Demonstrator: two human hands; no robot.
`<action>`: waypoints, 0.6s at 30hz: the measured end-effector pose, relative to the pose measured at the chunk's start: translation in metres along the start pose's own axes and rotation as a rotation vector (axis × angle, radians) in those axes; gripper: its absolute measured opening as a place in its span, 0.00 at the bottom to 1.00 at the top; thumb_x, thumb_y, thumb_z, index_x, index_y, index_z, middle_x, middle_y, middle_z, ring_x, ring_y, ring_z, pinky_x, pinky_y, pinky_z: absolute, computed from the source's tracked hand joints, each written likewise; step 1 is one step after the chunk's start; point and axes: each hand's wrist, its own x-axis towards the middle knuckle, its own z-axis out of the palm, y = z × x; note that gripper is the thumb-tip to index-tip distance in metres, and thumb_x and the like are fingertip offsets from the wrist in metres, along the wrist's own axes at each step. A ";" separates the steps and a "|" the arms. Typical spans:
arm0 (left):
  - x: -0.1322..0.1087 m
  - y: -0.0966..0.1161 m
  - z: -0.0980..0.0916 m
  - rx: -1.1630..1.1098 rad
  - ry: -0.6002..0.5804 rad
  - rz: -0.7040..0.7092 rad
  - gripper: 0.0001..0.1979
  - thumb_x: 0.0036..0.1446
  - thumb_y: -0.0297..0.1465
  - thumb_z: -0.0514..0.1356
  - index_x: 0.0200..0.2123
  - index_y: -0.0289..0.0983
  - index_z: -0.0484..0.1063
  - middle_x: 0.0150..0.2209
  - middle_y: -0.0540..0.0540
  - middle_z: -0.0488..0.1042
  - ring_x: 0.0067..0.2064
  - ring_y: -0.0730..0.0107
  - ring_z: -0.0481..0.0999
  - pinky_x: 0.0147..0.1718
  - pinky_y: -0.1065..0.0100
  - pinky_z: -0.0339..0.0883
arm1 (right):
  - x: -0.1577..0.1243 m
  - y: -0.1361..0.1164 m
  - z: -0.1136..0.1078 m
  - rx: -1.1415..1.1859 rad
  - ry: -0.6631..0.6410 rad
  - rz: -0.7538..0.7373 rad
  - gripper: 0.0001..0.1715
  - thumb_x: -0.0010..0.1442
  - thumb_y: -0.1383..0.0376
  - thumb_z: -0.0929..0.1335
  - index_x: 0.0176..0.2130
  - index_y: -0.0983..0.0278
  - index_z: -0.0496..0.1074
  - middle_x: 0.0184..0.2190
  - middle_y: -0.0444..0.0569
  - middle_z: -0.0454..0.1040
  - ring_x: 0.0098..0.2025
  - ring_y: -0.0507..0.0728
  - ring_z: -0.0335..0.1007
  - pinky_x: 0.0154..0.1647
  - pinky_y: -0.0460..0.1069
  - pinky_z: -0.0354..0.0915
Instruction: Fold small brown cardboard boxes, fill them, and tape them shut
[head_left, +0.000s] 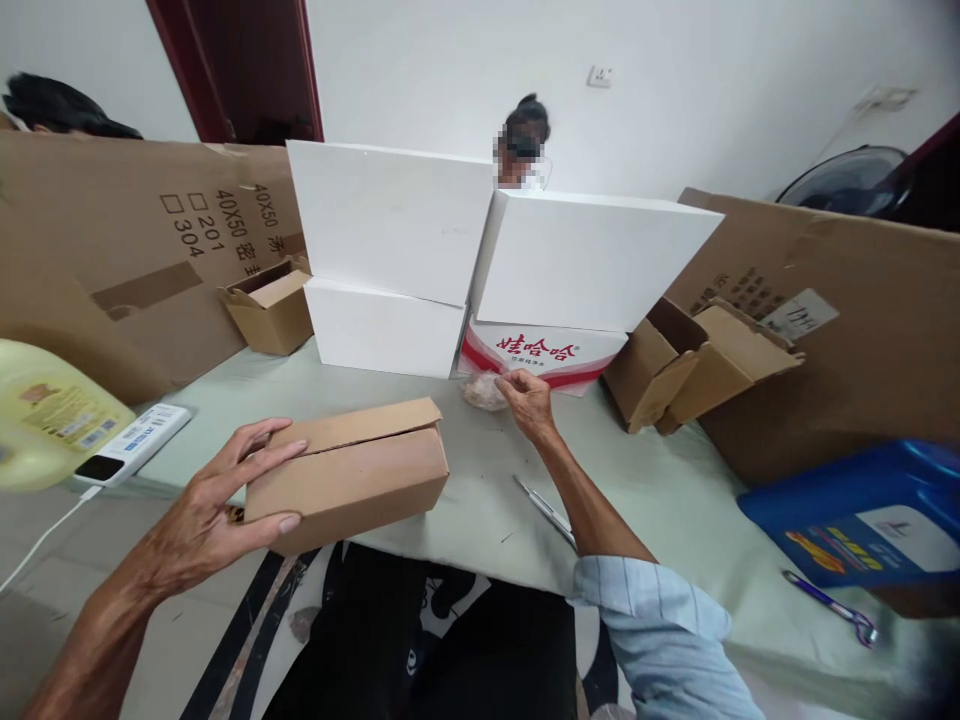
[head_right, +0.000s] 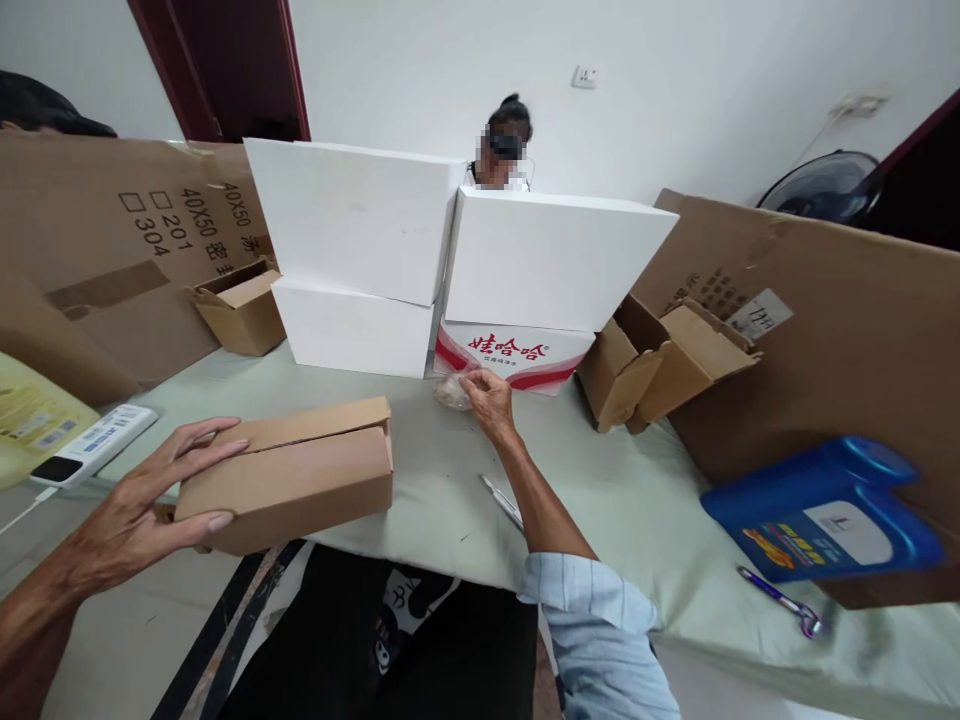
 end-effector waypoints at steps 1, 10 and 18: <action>0.000 -0.001 0.000 0.007 0.000 0.002 0.29 0.65 0.43 0.63 0.68 0.59 0.67 0.71 0.47 0.61 0.69 0.45 0.67 0.57 0.52 0.77 | 0.003 0.008 0.001 -0.007 0.003 0.002 0.19 0.53 0.49 0.73 0.28 0.61 0.71 0.25 0.43 0.70 0.30 0.54 0.64 0.36 0.50 0.63; 0.001 0.001 0.003 0.017 0.002 -0.023 0.31 0.63 0.44 0.62 0.69 0.66 0.63 0.72 0.53 0.61 0.69 0.44 0.67 0.58 0.46 0.76 | 0.022 0.053 0.010 -0.082 0.048 0.002 0.17 0.52 0.51 0.73 0.32 0.61 0.71 0.27 0.41 0.66 0.30 0.53 0.58 0.36 0.50 0.60; -0.002 -0.002 0.003 0.032 0.006 -0.014 0.30 0.63 0.44 0.62 0.68 0.61 0.66 0.72 0.50 0.62 0.69 0.48 0.69 0.61 0.52 0.74 | 0.025 0.073 0.007 -0.143 0.084 -0.010 0.20 0.52 0.50 0.72 0.38 0.60 0.70 0.32 0.42 0.68 0.34 0.55 0.59 0.37 0.50 0.61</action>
